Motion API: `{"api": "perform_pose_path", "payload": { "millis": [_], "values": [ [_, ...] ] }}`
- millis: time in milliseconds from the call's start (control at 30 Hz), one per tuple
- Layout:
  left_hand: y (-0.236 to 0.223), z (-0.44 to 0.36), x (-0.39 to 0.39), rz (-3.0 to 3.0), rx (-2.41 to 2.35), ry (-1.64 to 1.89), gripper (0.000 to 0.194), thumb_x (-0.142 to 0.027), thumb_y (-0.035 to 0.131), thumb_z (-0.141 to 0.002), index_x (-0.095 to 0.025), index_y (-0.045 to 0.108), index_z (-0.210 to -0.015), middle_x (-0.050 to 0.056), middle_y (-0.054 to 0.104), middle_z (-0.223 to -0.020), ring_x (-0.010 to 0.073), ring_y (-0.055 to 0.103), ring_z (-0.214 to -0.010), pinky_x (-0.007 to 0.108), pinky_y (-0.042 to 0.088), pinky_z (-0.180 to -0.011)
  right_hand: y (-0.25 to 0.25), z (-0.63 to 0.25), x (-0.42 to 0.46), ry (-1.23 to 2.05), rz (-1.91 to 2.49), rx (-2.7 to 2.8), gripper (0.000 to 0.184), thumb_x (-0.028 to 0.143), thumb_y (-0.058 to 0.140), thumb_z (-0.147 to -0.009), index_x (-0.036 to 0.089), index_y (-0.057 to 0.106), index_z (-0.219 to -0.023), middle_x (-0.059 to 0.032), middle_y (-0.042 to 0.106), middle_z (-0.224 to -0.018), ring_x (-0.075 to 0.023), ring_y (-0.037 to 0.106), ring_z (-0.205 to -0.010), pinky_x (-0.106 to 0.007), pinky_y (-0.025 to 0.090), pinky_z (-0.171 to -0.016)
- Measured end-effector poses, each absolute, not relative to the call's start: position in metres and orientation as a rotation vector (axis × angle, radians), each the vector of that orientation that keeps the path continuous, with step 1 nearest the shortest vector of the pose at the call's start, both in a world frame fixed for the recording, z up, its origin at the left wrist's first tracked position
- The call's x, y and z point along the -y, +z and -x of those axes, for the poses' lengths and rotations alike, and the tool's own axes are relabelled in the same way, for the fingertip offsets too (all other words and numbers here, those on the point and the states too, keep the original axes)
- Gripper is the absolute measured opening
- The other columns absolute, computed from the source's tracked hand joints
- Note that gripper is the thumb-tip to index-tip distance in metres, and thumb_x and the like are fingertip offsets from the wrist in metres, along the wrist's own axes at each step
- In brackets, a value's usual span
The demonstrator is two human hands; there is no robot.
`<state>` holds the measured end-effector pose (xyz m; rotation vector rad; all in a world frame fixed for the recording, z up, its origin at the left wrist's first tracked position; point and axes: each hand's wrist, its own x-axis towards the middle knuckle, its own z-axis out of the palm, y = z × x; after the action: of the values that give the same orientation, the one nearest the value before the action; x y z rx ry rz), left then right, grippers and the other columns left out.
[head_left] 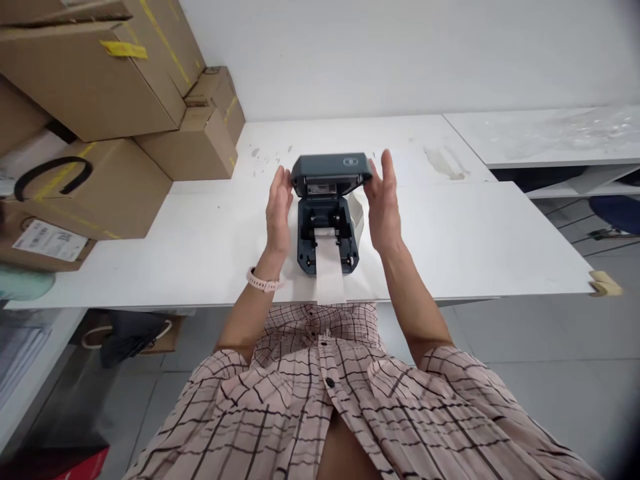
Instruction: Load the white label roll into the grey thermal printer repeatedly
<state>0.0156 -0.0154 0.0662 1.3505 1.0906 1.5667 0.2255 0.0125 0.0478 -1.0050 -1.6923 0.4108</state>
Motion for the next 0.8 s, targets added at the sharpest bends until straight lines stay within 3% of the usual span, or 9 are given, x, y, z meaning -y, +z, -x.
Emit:
{"api": "perform_pose_path", "payload": {
  "millis": [167,267,400,567,700,800],
  "values": [
    [0.021,-0.015,-0.019,-1.312,-1.219,1.418,0.072,-0.059,0.051,-0.099,-0.035,0.029,-0.163,0.001,0.029,-0.174,0.0274,0.023,-0.163,0.046,0.025,-0.132,0.061,-0.211,-0.078,0.347,1.024,1.725,0.071,0.068,-0.001,-0.103,0.038,-0.01,-0.167,-0.0025,0.016,-0.177,-0.0236,0.014,-0.165,-0.049,0.029,-0.132],
    [-0.009,-0.017,-0.017,-1.328,-1.344,1.204,0.097,-0.04,0.072,-0.088,-0.028,0.018,-0.167,0.009,0.021,-0.177,0.0309,0.017,-0.164,0.048,0.022,-0.132,0.06,-0.212,-0.115,0.302,1.023,1.764,0.074,0.071,-0.001,-0.101,0.039,-0.02,-0.165,-0.003,0.02,-0.176,-0.025,0.015,-0.165,-0.053,0.03,-0.131],
    [-0.022,-0.018,-0.011,-1.383,-1.464,1.068,0.112,-0.021,0.076,-0.079,-0.023,0.008,-0.169,0.013,0.018,-0.177,0.0339,0.017,-0.164,0.052,0.019,-0.133,0.057,-0.217,-0.153,0.333,1.03,1.815,0.079,0.074,-0.001,-0.099,0.036,-0.022,-0.164,-0.0041,0.019,-0.176,-0.0246,0.019,-0.164,-0.052,0.032,-0.13],
    [-0.022,-0.021,-0.01,-1.398,-1.506,1.099,0.104,-0.02,0.077,-0.079,-0.027,0.021,-0.166,0.012,0.033,-0.172,0.0358,0.027,-0.161,0.055,0.023,-0.132,0.068,-0.225,-0.158,0.454,1.067,1.869,0.082,0.076,0.008,-0.101,0.031,-0.005,-0.169,-0.0046,0.02,-0.176,-0.0244,0.022,-0.163,-0.048,0.031,-0.13],
    [-0.024,-0.022,-0.011,-1.357,-1.483,1.125,0.104,-0.02,0.078,-0.077,-0.031,0.023,-0.165,0.01,0.036,-0.17,0.0375,0.029,-0.159,0.059,0.025,-0.13,0.075,-0.228,-0.113,0.305,1.041,1.817,0.081,0.073,0.022,-0.103,0.03,0.005,-0.169,-0.0054,0.024,-0.176,-0.0285,0.03,-0.161,-0.051,0.035,-0.128],
    [-0.024,-0.023,-0.011,-1.36,-1.477,1.138,0.106,-0.017,0.078,-0.075,-0.03,0.023,-0.165,0.01,0.038,-0.169,0.0378,0.029,-0.16,0.057,0.024,-0.131,0.065,-0.224,-0.071,0.15,1.003,1.792,0.068,0.063,0.027,-0.106,0.028,0.031,-0.164,-0.0087,0.048,-0.163,-0.0307,0.047,-0.15,-0.051,0.042,-0.122]
  ]
}}
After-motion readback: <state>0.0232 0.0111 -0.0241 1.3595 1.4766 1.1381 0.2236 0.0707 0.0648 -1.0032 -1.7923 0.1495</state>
